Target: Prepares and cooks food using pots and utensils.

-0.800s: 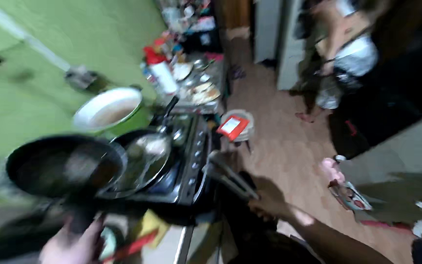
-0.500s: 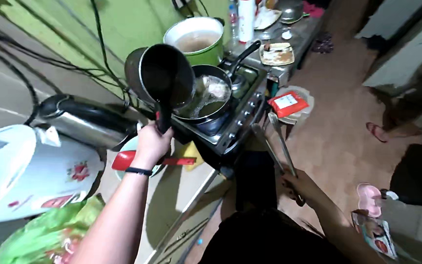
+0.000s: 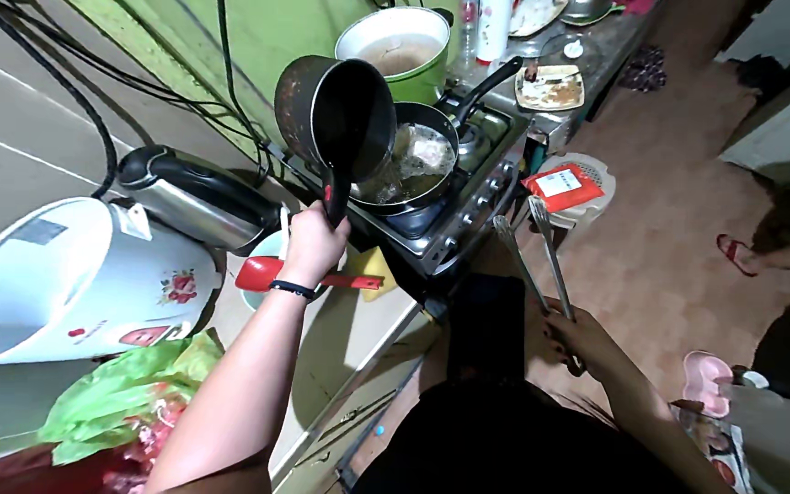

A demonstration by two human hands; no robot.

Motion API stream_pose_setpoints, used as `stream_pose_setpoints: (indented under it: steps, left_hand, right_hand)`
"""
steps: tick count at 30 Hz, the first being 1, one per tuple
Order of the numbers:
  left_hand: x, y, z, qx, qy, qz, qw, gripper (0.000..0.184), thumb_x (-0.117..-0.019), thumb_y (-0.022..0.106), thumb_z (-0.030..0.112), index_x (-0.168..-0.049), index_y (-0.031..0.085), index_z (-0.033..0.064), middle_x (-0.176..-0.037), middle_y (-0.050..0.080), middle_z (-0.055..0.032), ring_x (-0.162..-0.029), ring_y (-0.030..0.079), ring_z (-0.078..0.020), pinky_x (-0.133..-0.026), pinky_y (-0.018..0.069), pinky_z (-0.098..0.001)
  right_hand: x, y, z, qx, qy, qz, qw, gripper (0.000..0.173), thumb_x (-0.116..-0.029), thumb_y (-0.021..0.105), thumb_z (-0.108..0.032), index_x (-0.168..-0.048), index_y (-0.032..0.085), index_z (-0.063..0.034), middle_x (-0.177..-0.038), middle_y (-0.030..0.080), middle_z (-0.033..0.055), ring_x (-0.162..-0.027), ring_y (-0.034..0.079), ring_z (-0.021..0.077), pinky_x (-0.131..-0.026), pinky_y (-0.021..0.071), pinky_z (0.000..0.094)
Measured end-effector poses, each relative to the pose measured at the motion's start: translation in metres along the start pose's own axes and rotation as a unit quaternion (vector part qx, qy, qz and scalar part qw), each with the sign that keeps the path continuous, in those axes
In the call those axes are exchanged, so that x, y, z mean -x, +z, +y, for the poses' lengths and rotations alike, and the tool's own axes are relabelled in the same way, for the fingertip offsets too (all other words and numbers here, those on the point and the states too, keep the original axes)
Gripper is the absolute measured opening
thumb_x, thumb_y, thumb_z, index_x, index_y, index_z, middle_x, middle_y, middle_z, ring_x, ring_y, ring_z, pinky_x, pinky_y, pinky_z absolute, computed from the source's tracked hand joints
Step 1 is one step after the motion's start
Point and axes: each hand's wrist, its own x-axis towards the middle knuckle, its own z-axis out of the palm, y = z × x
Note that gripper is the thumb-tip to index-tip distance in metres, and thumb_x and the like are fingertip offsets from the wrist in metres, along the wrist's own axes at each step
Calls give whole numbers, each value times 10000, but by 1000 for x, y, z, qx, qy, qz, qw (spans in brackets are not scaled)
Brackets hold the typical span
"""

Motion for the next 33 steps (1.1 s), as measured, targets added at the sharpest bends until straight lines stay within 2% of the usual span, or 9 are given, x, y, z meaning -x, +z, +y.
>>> stream_pose_setpoints:
  steps: [5,18,33]
  left_hand:
    - [-1,-1,-1,12,0,1,1000,304,-1000,641,188,-1075,606,-104,-911,647,-295,-884,662,-468,-800,500,-655]
    - [2,2,-3,-5,4,10,1000,296,-1005,631,190,-1059,599,-99,-895,643,-290,-879,663,-464,-792,501,-650]
    - [3,6,-3,-19,2,32,999,302,-1003,621,184,-1083,585,-105,-921,650,-316,-902,673,-495,-793,506,-677]
  right_hand:
    - [-4,-1,1,7,1,0,1000,390,-1081,476,-160,-1463,512,-90,-790,599,9,-504,508,85,-433,453,251]
    - [-6,-1,-1,-11,9,-8,1000,388,-1076,471,-148,-1457,518,-94,-788,584,10,-496,492,85,-424,441,242]
    - [-4,-5,3,-23,-1,-7,1000,375,-1079,479,-164,-1443,532,-90,-782,584,6,-493,495,77,-420,443,230]
